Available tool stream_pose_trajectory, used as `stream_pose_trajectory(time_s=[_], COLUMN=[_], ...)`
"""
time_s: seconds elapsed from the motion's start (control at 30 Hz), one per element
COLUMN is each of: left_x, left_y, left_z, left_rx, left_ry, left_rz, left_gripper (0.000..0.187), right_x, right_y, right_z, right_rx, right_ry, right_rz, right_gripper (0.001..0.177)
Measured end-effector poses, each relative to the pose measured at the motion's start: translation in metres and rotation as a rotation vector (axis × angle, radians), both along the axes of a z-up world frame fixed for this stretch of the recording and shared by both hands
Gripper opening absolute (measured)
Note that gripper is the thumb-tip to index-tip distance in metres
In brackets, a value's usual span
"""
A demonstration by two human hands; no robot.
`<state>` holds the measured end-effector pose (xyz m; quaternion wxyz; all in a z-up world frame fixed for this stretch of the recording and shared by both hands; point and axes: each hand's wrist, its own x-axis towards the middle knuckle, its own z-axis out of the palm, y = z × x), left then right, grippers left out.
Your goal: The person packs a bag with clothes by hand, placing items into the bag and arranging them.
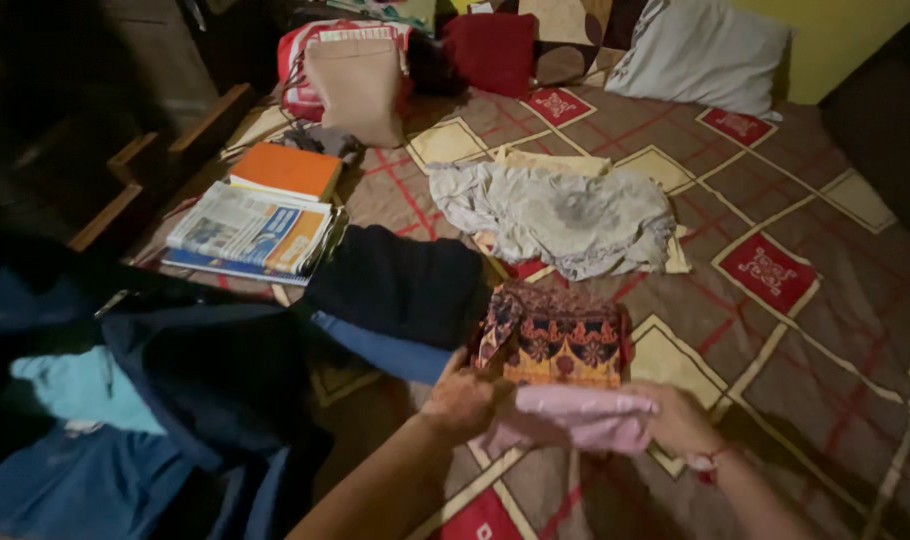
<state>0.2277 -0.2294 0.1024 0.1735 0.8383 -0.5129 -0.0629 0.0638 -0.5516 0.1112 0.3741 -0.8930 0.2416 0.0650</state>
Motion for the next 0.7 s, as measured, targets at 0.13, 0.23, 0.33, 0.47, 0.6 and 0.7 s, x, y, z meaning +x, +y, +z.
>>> stream_pose_trajectory(time_s=[0.13,0.23,0.33,0.47,0.6,0.7], left_x=[0.053,0.082,0.09,0.073,0.058,0.051], left_y=[-0.047,-0.071,-0.087,-0.082,-0.07,-0.069], left_z=[0.014,0.008,-0.035,-0.131,-0.173,-0.154], left_rx=[-0.179,-0.304,-0.202,-0.018,0.037,0.169], left_ry=[-0.251,-0.355,-0.407,-0.393,-0.038,0.028], left_rz=[0.051,0.028,0.052,0.053,0.08,0.103], left_gripper=[0.046,0.077,0.08,0.055,0.066,0.072], right_x=[0.061,0.09,0.104,0.087,0.062,0.056], right_y=[-0.022,-0.034,-0.034,-0.014,-0.009,-0.012], right_z=[0.026,0.02,-0.015,-0.096,-0.151,-0.164], right_rx=[-0.246,-0.561,-0.564,-0.419,-0.58,-0.622], right_ry=[-0.373,-0.52,-0.481,0.125,0.287,0.242], right_rz=[-0.001,-0.014,-0.049,0.081,0.281,0.253], right_gripper=[0.043,0.047,0.035,0.052,0.078,0.084])
